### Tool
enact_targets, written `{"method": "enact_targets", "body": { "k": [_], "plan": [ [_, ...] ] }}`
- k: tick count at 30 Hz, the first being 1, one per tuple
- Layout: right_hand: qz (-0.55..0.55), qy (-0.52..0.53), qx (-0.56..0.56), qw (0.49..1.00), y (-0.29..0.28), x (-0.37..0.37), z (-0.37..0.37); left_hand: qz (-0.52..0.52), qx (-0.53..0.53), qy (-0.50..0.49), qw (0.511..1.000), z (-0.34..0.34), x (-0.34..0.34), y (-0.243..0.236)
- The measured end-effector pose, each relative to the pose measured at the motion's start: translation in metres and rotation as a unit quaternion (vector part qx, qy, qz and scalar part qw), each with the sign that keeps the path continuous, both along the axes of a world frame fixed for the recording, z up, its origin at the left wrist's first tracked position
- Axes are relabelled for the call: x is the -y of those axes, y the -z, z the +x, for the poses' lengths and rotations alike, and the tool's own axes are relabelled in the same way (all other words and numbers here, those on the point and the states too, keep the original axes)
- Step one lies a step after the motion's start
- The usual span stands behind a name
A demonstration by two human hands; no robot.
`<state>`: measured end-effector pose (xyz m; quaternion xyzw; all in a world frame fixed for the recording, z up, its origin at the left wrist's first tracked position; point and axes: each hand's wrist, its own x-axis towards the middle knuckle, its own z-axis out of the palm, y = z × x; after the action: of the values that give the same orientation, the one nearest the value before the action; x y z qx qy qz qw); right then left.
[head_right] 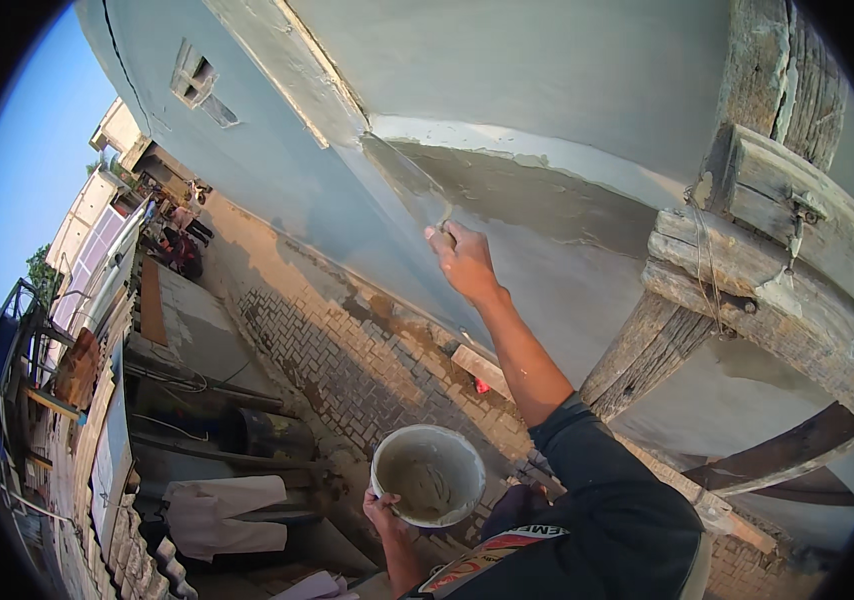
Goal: The person applies plaster to a wall using a trowel, taking the material from a bucket and smoothing it over the surface while standing on a wooden scaffold.
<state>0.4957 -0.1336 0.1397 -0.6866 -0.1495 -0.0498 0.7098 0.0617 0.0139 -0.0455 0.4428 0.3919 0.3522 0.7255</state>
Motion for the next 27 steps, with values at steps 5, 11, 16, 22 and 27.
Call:
{"method": "enact_targets", "body": {
  "k": [5, 11, 16, 22, 27],
  "plan": [
    [0.021, -0.007, -0.032, 0.999, -0.007, -0.01, 0.018, 0.016, -0.008, 0.042, 0.999, -0.019, -0.01, 0.01],
    [-0.048, -0.007, 0.04, 0.998, 0.02, -0.028, 0.0, -0.03, -0.004, 0.006, 1.0, -0.015, -0.006, 0.006],
    [-0.062, 0.043, 0.04, 0.996, 0.031, -0.036, 0.037, -0.002, -0.026, 0.036, 0.999, 0.002, 0.0, -0.002],
    [0.202, 0.04, -0.026, 0.978, 0.039, 0.054, -0.021, -0.028, 0.031, 0.02, 0.999, -0.011, -0.002, -0.008],
    [0.163, 0.056, -0.023, 0.985, 0.034, 0.067, -0.055, -0.027, 0.01, 0.002, 1.0, -0.018, -0.008, 0.002]
  ]
}}
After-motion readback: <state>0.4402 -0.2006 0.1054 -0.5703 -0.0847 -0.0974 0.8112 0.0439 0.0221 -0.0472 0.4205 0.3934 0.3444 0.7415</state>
